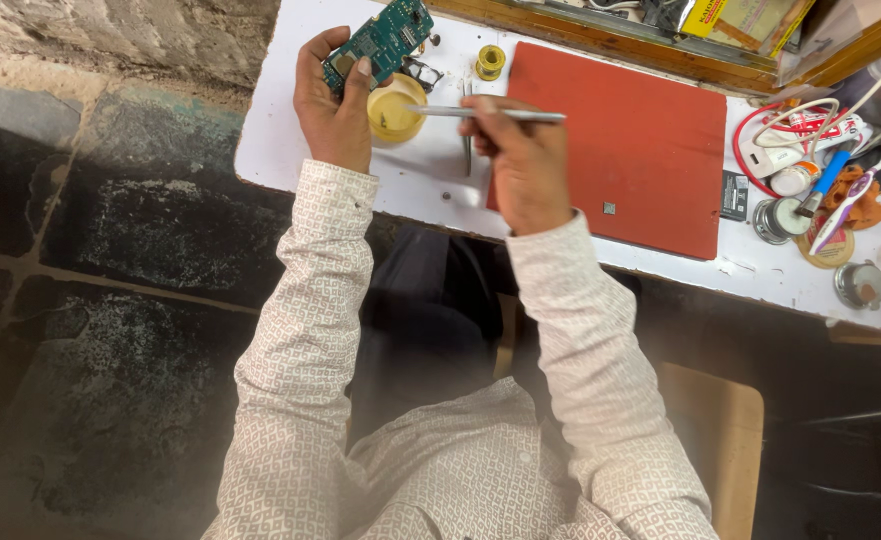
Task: The person sits at a repair workbench and first scrapes a small component on the mat with a blade-like tool, then picks up a phone motherboard, holds it steady, and solders points on the board with a soldering iron, at one point dipping the iron near a small container of flux.
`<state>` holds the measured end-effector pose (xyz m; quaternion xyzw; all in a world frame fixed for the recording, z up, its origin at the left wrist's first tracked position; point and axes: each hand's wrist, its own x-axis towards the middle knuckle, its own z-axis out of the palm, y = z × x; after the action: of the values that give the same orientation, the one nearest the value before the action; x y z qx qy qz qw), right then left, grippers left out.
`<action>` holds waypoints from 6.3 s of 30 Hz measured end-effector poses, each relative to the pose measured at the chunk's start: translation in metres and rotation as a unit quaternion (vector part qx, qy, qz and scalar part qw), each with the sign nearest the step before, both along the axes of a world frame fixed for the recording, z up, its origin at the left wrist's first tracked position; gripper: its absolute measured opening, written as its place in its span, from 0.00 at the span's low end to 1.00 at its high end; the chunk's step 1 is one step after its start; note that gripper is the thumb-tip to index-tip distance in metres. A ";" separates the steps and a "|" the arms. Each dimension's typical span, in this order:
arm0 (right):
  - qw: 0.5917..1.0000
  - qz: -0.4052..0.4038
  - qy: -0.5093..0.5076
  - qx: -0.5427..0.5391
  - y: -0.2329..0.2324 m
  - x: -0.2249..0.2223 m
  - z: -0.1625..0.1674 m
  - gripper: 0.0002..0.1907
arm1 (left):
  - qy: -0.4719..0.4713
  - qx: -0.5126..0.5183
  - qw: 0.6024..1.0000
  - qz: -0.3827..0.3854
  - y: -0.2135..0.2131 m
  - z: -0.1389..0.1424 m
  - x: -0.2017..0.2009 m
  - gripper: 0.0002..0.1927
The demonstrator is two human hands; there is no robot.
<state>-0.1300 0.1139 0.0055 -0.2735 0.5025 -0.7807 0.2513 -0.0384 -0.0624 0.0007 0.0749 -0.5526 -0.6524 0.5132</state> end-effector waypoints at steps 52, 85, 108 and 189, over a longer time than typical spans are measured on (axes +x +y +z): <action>0.768 -0.351 0.515 0.151 0.110 0.033 -0.037 0.11 | -0.135 0.067 0.959 -0.242 0.115 -0.032 -0.027 0.14; 0.878 -0.352 0.321 0.037 0.106 0.031 -0.047 0.11 | -0.095 0.097 0.950 -0.281 0.109 -0.032 -0.025 0.15; 0.877 -0.336 0.340 0.052 0.106 0.031 -0.046 0.11 | -0.092 0.089 0.952 -0.277 0.109 -0.037 -0.027 0.15; 0.831 -0.338 0.434 0.080 0.107 0.032 -0.042 0.11 | -0.094 0.091 0.954 -0.269 0.112 -0.036 -0.028 0.16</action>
<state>-0.0975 0.2207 -0.0362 -0.3765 0.6814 -0.5753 -0.2512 -0.0662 0.0500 -0.0350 0.0307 -0.5362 -0.8039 0.2556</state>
